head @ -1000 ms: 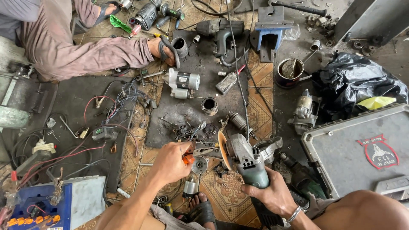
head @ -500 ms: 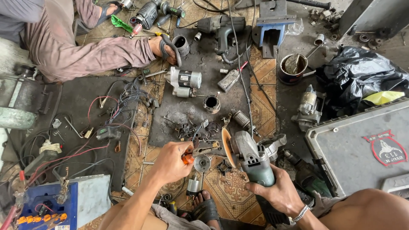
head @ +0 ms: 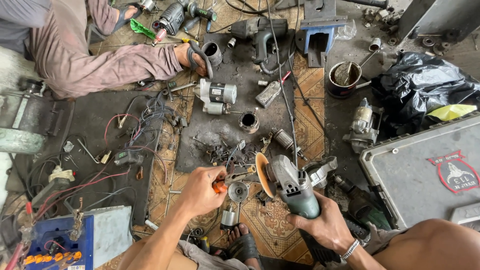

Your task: Using an angle grinder to modify a small metal component held by pliers, then inspecting and assembling parts of an electric motor.

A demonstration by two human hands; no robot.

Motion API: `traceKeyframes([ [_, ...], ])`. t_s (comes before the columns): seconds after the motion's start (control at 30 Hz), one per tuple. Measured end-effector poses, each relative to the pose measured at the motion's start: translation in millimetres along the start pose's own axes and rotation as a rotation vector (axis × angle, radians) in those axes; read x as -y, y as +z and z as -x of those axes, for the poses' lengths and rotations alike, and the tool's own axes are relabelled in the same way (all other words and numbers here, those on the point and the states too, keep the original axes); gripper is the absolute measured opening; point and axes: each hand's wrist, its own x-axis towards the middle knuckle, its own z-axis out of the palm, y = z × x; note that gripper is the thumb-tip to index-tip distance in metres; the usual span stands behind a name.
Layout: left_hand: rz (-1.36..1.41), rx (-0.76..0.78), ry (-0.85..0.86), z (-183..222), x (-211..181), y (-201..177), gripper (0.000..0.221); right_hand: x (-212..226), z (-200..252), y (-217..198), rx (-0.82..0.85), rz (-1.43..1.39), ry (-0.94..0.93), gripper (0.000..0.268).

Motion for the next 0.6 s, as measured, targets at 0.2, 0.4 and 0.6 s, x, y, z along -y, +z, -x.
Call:
traceKeyframes([
  [0.2,0.3,-0.043,0.087,3.4,-14.4,-17.3,0.037,6.9,4.5,-6.4,-0.041,0.051,0.045,0.067],
  [0.4,0.558,0.006,0.205,2.9,-11.9,-17.0,0.037,0.8,1.0,-11.5,-0.091,0.07,0.019,0.048],
  [0.6,0.834,0.026,0.188,7.6,-32.0,-28.5,0.03,-35.5,-27.2,-17.6,-0.103,-0.075,0.003,0.049],
])
